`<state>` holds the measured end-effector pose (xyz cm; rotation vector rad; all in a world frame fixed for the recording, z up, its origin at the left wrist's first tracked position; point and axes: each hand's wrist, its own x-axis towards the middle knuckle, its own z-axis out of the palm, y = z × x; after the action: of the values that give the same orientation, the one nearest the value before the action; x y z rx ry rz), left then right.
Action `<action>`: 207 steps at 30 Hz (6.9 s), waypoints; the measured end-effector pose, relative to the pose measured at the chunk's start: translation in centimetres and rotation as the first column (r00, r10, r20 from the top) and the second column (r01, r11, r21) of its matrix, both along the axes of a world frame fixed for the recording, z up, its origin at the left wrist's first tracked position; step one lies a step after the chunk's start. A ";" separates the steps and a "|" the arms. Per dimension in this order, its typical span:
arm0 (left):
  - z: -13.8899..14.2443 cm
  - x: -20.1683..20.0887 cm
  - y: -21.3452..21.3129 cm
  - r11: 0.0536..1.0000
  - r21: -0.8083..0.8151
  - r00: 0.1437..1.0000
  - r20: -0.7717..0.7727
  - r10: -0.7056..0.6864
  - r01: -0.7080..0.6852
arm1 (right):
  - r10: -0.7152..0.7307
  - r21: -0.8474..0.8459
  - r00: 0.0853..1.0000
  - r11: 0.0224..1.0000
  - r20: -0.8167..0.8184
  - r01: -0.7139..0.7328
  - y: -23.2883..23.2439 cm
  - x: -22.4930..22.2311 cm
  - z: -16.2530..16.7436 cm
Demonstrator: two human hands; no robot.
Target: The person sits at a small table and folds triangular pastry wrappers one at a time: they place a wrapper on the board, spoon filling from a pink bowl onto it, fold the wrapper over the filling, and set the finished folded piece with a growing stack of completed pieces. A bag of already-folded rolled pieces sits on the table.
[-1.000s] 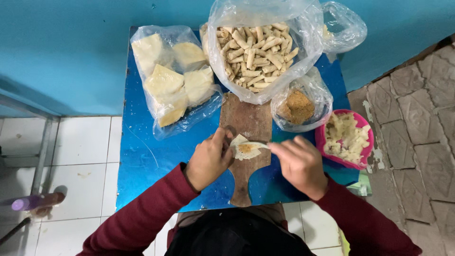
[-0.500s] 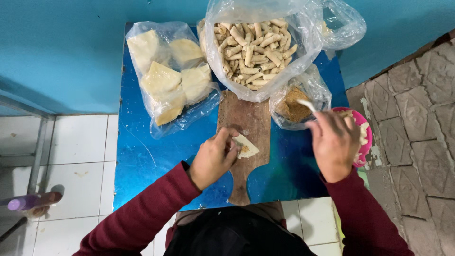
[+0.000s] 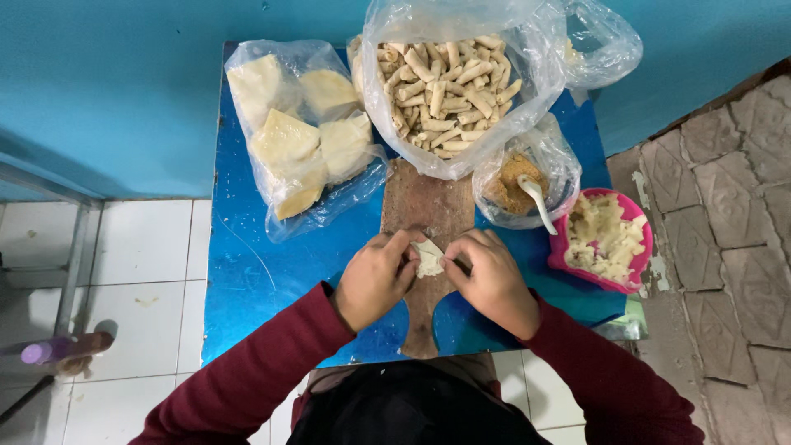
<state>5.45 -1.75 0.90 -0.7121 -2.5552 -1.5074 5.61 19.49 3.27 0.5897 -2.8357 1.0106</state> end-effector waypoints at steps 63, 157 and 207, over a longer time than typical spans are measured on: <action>-0.7 -1.1 0.4 0.979 -0.204 0.998 -0.063 0.012 -0.025 | 0.220 -0.013 0.975 0.975 0.001 -0.220 0.1 -3.6 -1.7; -0.1 -3.6 0.4 0.662 0.670 0.540 0.713 -0.448 -0.335 | 0.228 -0.201 0.956 0.943 -0.185 -0.264 0.6 -3.1 1.5; -4.2 -4.5 -0.9 0.549 0.748 0.774 0.577 -0.260 -0.373 | -0.214 -0.602 0.954 0.797 -0.211 0.046 2.6 -5.5 -2.2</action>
<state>0.94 -2.61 -3.33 0.0872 -1.5975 -2.9685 0.14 22.06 1.05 0.4084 -2.1126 1.5517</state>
